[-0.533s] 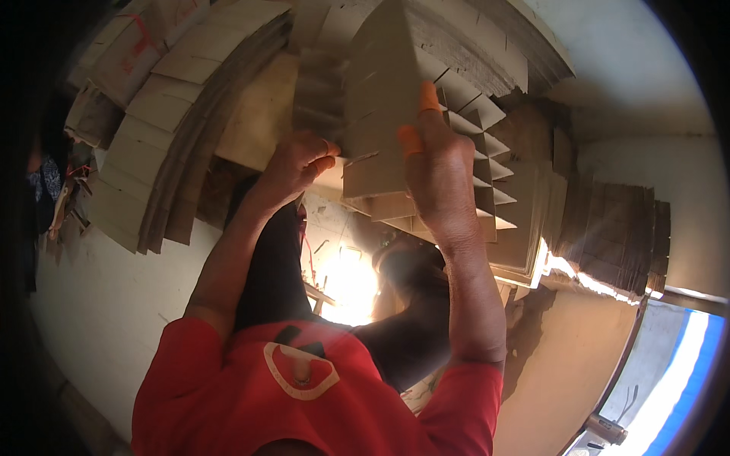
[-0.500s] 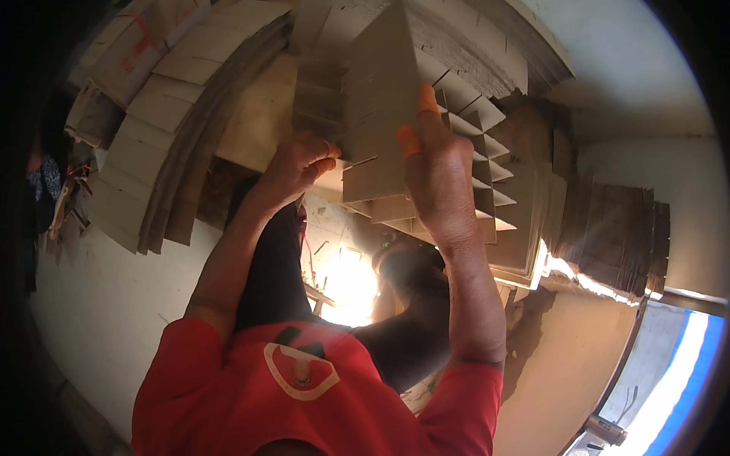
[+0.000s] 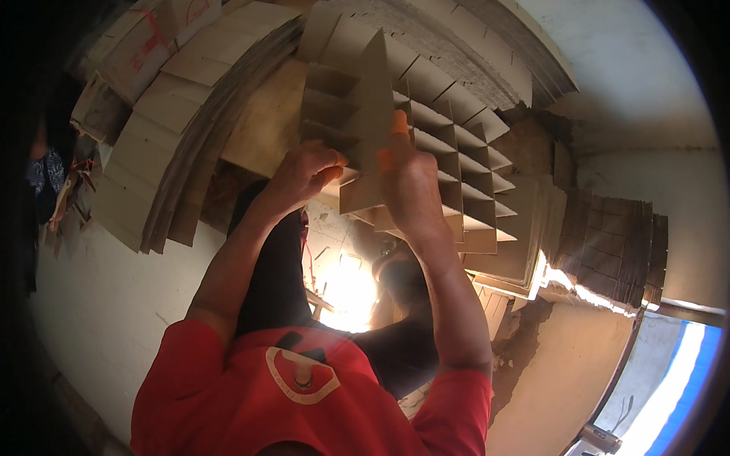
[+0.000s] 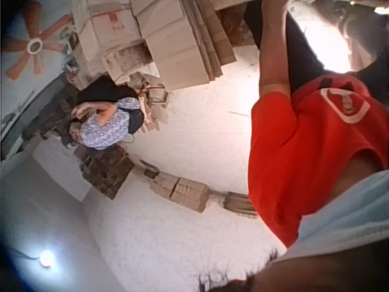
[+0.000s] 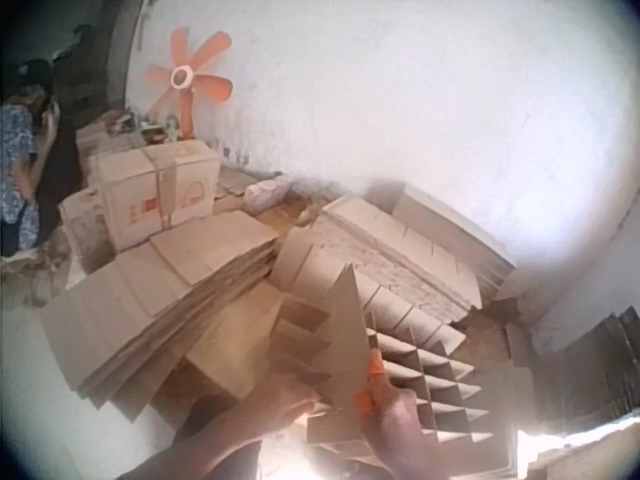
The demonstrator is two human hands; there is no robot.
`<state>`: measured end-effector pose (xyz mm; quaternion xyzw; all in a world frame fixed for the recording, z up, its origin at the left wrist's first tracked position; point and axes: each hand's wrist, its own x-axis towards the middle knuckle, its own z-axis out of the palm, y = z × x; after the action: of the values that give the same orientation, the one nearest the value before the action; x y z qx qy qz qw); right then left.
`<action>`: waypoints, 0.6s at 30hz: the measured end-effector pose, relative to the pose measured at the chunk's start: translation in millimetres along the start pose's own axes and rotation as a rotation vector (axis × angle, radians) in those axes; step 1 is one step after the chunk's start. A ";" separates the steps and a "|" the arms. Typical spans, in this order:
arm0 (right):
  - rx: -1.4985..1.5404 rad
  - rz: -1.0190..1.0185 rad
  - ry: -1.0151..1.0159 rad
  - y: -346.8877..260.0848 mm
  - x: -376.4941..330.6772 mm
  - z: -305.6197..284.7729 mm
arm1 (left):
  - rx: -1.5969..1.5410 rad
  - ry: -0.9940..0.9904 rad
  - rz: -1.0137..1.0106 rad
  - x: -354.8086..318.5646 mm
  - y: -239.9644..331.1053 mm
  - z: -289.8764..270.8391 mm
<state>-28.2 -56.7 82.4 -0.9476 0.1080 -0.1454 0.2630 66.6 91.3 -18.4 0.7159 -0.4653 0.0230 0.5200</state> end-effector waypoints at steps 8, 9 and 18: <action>0.106 -0.007 -0.128 -13.8 8.3 -6.5 | -0.022 -0.003 -0.024 3.2 2.2 -1.2; 0.123 0.008 -0.157 -15.5 9.5 -5.4 | -0.026 -0.003 -0.031 3.2 1.1 -0.4; -0.341 0.005 -0.401 6.7 -8.9 42.6 | -0.006 -0.054 -0.045 7.9 5.9 -0.9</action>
<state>-23.3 -40.0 42.0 -0.9879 0.0791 0.0661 0.1161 67.5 86.7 -9.6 0.7248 -0.4631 -0.0093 0.5101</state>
